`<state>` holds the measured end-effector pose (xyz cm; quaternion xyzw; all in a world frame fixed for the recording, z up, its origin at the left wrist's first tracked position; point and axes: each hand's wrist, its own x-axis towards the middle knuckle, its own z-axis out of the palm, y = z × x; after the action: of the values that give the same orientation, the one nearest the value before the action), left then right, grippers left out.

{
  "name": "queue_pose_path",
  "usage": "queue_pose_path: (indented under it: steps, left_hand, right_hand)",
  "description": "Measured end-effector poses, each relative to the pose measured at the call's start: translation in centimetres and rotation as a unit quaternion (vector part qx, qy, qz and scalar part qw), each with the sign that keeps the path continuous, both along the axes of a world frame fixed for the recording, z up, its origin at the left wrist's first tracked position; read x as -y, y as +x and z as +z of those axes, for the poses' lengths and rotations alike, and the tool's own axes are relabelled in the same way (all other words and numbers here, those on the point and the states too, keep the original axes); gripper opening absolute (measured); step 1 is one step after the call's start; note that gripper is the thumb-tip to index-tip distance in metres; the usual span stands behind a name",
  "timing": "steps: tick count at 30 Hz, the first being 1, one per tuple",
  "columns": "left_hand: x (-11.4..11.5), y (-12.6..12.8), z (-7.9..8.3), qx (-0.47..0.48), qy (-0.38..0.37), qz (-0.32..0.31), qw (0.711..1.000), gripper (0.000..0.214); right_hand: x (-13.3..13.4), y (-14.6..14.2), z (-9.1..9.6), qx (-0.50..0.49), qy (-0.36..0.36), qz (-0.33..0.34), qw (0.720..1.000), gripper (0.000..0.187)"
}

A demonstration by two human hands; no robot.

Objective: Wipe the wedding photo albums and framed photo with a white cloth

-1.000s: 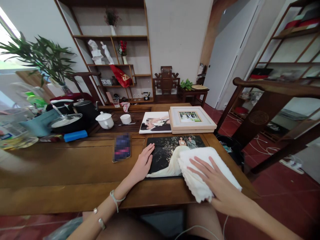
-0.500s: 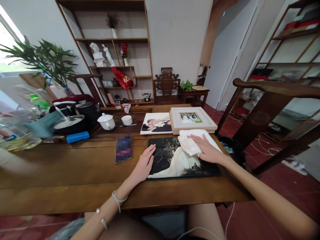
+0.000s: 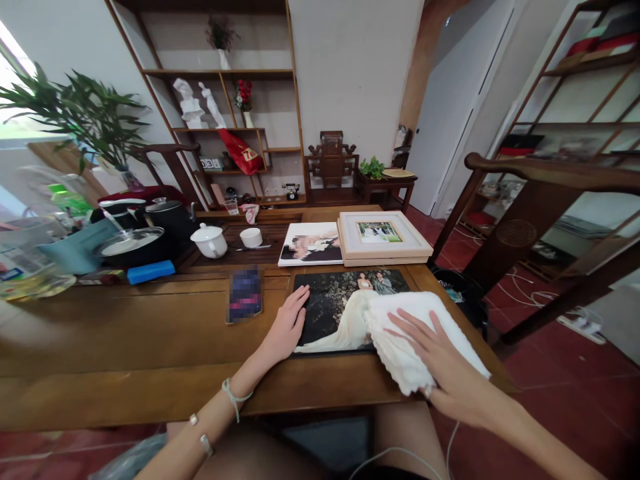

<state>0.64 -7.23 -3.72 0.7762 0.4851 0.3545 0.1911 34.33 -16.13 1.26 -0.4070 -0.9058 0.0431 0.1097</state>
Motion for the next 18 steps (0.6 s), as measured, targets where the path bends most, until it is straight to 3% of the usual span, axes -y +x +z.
queue_pose_path:
  steps: [2, 5, 14, 18]
  left_hand:
    - [0.0, 0.0, -0.1, 0.001, 0.004, -0.002, 1.000, 0.043]
    - [-0.1, -0.1, -0.2, 0.001, 0.007, -0.003, 1.000, 0.043]
    - [0.0, -0.1, -0.2, 0.004, 0.003, -0.006, 1.000, 0.042]
    - [0.1, -0.1, -0.1, 0.002, -0.004, -0.003, 1.000, 0.043]
  right_hand:
    - [1.1, 0.0, -0.1, 0.009, -0.003, 0.013, 1.000, 0.089]
    - [0.5, -0.1, 0.0, 0.017, 0.000, 0.021, 1.000, 0.087]
    - [-10.0, -2.2, 0.9, 0.023, -0.019, -0.036, 0.999, 0.070]
    - [-12.9, -2.8, 0.8, 0.023, -0.014, -0.058, 0.998, 0.071]
